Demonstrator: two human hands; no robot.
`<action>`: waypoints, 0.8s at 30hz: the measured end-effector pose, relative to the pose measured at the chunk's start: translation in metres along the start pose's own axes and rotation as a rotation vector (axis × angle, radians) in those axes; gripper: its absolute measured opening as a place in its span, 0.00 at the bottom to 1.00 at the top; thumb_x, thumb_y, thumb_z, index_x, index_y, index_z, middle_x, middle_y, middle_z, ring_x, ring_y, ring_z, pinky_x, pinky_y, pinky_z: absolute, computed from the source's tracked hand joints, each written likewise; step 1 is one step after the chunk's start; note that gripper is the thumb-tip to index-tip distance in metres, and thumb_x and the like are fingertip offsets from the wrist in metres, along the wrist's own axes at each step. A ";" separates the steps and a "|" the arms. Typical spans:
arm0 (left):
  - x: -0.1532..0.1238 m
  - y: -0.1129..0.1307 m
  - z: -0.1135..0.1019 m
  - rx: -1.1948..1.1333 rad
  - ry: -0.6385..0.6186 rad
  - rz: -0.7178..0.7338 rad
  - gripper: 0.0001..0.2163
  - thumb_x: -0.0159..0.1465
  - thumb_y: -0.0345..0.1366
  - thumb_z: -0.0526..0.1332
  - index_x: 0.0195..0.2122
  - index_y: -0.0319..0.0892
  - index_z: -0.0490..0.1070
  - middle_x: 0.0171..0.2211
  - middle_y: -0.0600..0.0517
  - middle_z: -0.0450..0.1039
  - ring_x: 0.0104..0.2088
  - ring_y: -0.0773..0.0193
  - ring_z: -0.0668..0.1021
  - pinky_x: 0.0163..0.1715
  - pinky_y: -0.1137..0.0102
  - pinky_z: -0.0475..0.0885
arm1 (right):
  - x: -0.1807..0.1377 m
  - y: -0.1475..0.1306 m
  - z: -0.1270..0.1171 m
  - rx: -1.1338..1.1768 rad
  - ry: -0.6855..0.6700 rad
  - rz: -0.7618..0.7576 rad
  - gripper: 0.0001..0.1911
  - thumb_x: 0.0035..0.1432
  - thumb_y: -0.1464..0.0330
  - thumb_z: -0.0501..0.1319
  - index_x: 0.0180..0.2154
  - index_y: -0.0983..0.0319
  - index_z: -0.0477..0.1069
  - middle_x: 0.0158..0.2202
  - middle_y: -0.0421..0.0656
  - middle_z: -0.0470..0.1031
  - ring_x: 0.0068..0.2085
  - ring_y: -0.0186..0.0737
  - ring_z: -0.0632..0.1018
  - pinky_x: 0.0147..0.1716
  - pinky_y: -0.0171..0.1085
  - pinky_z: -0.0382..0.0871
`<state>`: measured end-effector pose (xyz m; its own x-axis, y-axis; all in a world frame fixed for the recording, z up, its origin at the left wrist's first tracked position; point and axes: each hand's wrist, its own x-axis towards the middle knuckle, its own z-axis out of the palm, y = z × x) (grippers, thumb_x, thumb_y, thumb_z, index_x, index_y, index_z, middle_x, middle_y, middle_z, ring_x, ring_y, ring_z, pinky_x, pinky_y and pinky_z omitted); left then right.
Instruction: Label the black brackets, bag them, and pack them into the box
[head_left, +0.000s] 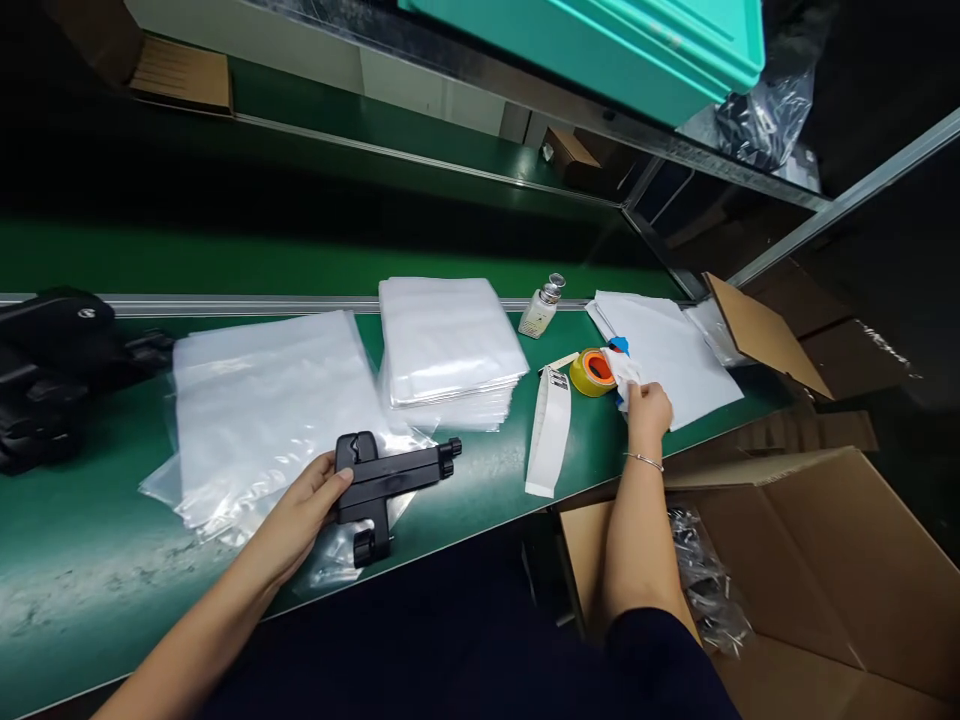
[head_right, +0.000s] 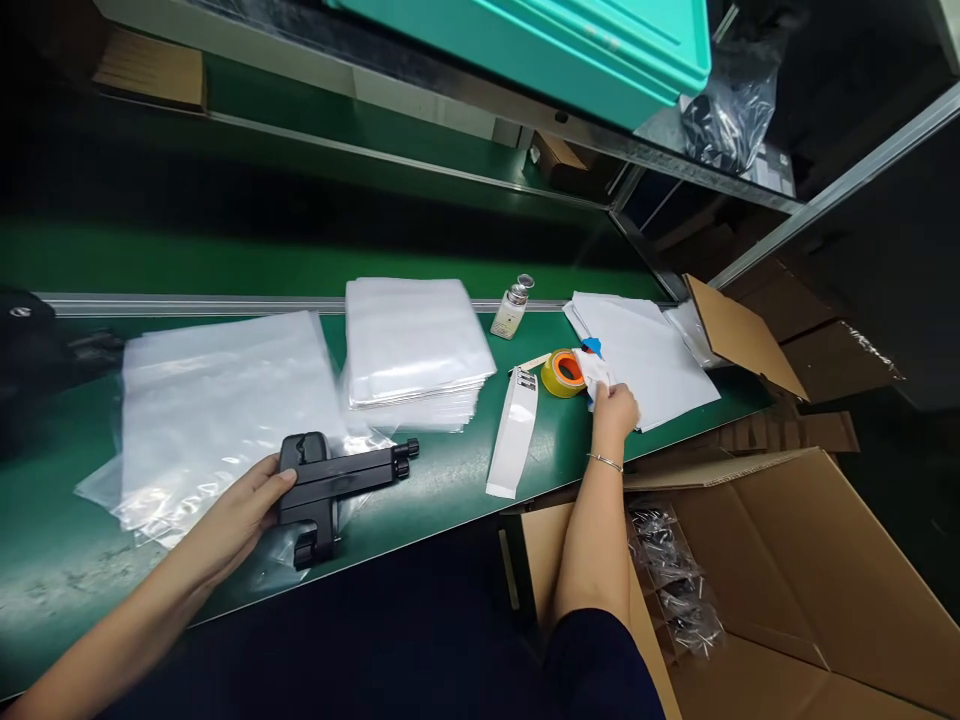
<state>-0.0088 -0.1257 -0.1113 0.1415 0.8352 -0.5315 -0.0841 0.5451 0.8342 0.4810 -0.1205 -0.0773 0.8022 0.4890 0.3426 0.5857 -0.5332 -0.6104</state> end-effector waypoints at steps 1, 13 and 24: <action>0.000 0.000 0.000 -0.003 -0.004 -0.001 0.31 0.44 0.56 0.71 0.44 0.42 0.70 0.43 0.48 0.77 0.44 0.53 0.78 0.32 0.71 0.73 | 0.001 0.000 -0.002 0.035 0.042 -0.016 0.13 0.50 0.59 0.61 0.23 0.61 0.65 0.32 0.51 0.72 0.45 0.55 0.72 0.47 0.53 0.63; 0.002 0.001 0.002 -0.002 -0.037 0.012 0.31 0.48 0.56 0.69 0.46 0.41 0.70 0.46 0.45 0.77 0.45 0.50 0.79 0.36 0.66 0.75 | 0.041 -0.139 0.088 0.298 -0.273 -0.507 0.08 0.57 0.68 0.57 0.36 0.63 0.72 0.38 0.46 0.73 0.40 0.43 0.74 0.44 0.43 0.69; 0.003 0.000 -0.001 -0.010 -0.040 0.061 0.27 0.52 0.52 0.67 0.47 0.38 0.70 0.41 0.46 0.77 0.43 0.53 0.77 0.39 0.66 0.70 | 0.035 -0.181 0.097 -0.331 -0.394 -0.825 0.19 0.60 0.81 0.50 0.47 0.78 0.75 0.48 0.61 0.71 0.50 0.49 0.69 0.46 0.46 0.59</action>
<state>-0.0092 -0.1236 -0.1132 0.1753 0.8633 -0.4732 -0.1036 0.4942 0.8632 0.3917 0.0602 -0.0241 0.0638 0.9600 0.2727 0.9978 -0.0568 -0.0334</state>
